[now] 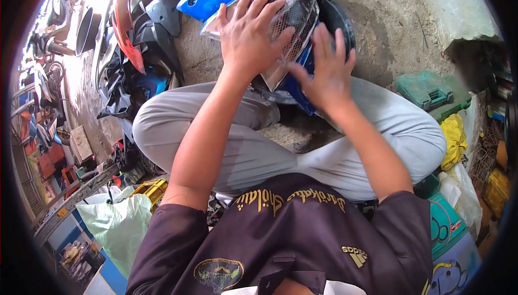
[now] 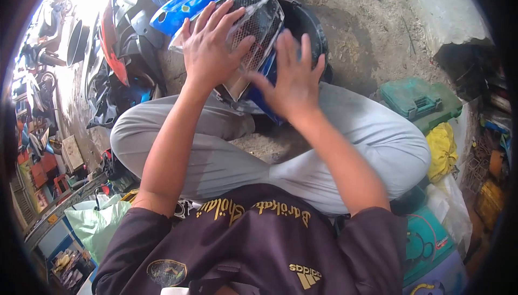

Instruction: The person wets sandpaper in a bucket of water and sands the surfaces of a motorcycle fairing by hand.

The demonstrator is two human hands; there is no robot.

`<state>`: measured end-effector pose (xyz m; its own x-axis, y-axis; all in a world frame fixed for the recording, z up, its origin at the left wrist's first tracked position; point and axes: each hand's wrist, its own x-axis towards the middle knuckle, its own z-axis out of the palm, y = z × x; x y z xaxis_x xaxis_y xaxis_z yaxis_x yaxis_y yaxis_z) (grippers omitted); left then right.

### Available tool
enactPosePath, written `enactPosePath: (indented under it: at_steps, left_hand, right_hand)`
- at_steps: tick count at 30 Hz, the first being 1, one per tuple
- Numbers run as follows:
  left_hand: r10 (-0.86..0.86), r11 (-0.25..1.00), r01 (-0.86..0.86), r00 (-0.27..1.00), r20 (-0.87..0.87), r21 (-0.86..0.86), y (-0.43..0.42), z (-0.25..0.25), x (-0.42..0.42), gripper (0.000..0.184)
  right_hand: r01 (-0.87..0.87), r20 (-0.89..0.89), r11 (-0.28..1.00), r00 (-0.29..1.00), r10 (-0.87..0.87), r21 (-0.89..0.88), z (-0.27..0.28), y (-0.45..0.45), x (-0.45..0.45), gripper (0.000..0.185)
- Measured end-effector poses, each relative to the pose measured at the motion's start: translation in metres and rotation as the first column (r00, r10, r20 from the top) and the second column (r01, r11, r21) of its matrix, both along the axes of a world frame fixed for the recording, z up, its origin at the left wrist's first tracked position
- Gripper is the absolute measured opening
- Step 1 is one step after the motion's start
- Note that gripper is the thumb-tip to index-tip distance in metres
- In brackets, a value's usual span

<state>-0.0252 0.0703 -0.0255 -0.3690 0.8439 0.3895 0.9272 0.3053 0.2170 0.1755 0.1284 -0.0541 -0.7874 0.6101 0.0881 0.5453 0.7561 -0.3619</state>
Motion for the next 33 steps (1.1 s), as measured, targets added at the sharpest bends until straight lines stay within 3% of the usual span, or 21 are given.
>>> enactPosePath:
  at_steps: [3, 6, 9, 12, 19, 22, 23, 29, 33]
  left_hand:
    - [0.007, 1.000, -0.007, 1.000, -0.006, -0.014, 0.001, 0.002, 0.001, 0.061]
    - [0.003, 1.000, -0.003, 1.000, -0.009, -0.008, -0.001, 0.002, -0.001, 0.062]
    - [0.048, 0.998, -0.047, 0.999, -0.017, 0.033, 0.001, -0.004, 0.001, 0.064]
    - [0.090, 0.995, -0.089, 0.996, -0.026, 0.047, 0.005, -0.007, 0.009, 0.069]
    - [-0.018, 0.999, 0.018, 1.000, -0.010, -0.041, 0.000, 0.000, -0.005, 0.068]
    - [-0.060, 0.996, 0.060, 0.998, -0.002, -0.065, -0.001, 0.002, -0.014, 0.067]
    - [-0.065, 0.995, 0.065, 0.998, -0.001, -0.073, 0.001, 0.004, -0.015, 0.067]
    - [-0.038, 0.992, 0.037, 0.999, -0.005, -0.119, -0.001, 0.010, -0.008, 0.067]
    - [-0.049, 0.993, 0.047, 0.999, -0.017, -0.105, 0.001, 0.007, -0.009, 0.066]
  right_hand:
    - [-0.031, -0.080, 0.999, 0.996, 0.028, -0.033, -0.002, -0.007, 0.010, 0.106]
    - [-0.127, -0.018, 0.991, 0.992, 0.127, -0.040, 0.010, -0.041, 0.028, 0.107]
    - [-0.083, -0.031, 0.993, 0.996, 0.085, 0.082, 0.001, -0.024, 0.015, 0.103]
    - [-0.066, -0.119, 0.996, 0.990, 0.073, 0.060, -0.004, 0.001, 0.012, 0.099]
    - [-0.129, -0.214, 0.987, 0.966, 0.147, 0.095, -0.012, -0.011, 0.025, 0.048]
    - [-0.112, -0.302, 0.980, 0.940, 0.158, 0.163, -0.012, 0.005, 0.012, 0.039]
    - [-0.049, -0.324, 0.996, 0.943, 0.072, 0.079, -0.004, 0.012, 0.007, 0.032]
    - [-0.191, -0.291, 0.962, 0.926, 0.242, 0.194, -0.013, 0.000, 0.020, 0.033]
    - [-0.117, -0.318, 0.987, 0.937, 0.146, 0.108, -0.011, 0.023, 0.006, 0.033]
